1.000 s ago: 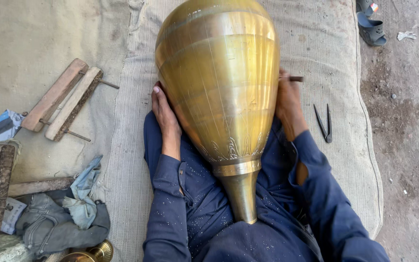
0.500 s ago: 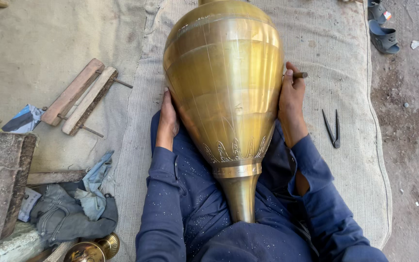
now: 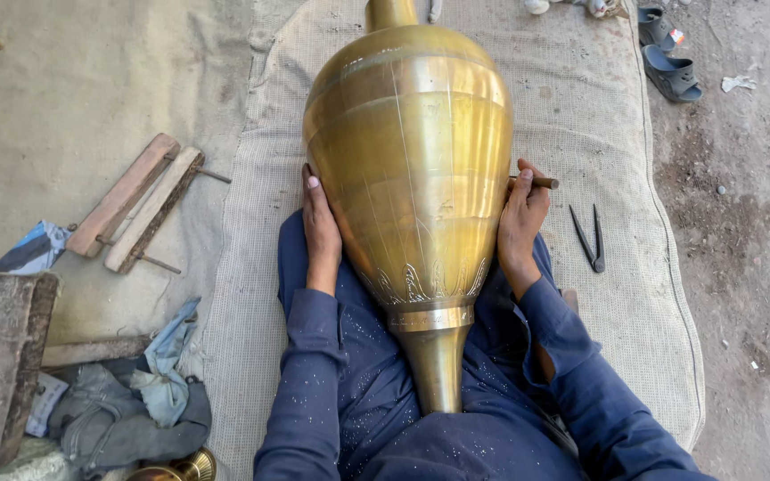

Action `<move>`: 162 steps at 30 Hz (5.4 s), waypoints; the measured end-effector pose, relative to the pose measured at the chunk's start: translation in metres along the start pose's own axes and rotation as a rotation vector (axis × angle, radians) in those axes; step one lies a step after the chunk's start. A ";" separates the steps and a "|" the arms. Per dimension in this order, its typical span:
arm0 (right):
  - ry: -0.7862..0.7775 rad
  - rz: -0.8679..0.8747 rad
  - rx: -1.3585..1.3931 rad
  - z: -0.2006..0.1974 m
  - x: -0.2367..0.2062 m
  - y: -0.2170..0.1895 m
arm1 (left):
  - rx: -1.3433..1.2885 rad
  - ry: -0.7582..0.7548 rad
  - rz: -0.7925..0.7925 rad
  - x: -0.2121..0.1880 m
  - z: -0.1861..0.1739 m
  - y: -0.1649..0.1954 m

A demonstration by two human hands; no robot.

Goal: The person sits cross-legged on the floor and uses a chisel and hammer to engrave a decorative pattern onto a large brass vessel. They repeatedly tap the chisel to create fine lines and occasionally rotate the vessel to access different areas.

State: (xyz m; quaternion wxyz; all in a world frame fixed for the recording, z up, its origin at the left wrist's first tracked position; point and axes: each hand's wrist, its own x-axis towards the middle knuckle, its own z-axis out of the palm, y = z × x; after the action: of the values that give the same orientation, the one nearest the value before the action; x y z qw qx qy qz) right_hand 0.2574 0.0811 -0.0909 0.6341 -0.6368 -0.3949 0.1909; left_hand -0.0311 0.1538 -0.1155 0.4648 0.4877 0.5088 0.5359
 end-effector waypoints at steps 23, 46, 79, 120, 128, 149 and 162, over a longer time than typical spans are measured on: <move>-0.289 0.210 -0.287 -0.114 -0.160 -0.051 | 0.305 -0.069 0.339 -0.222 0.020 0.122; -0.452 0.372 -1.013 -0.257 -0.205 0.033 | -0.269 -0.313 0.017 -0.075 0.019 0.139; -0.526 -0.482 -0.854 -0.138 -0.015 -0.210 | 0.160 -0.612 0.537 -0.031 0.049 0.157; -0.456 -0.496 -0.801 -0.104 -0.029 -0.280 | 0.220 -0.579 0.429 -0.041 0.047 0.166; -0.591 -0.426 -1.004 -0.109 -0.030 -0.276 | 0.204 -0.552 0.464 -0.046 0.043 0.163; -0.569 -0.488 -1.111 -0.110 -0.034 -0.271 | 0.161 -0.506 0.515 -0.054 0.039 0.154; -0.671 -0.485 -1.243 -0.110 -0.028 -0.272 | 0.122 -0.477 0.458 -0.060 0.036 0.142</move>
State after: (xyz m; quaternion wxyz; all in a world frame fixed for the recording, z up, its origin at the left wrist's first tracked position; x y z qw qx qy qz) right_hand 0.2513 -0.0433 0.1764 0.0269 -0.6804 -0.7317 -0.0286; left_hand 0.0099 0.0898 0.0240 0.4082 0.7280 0.2941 0.4657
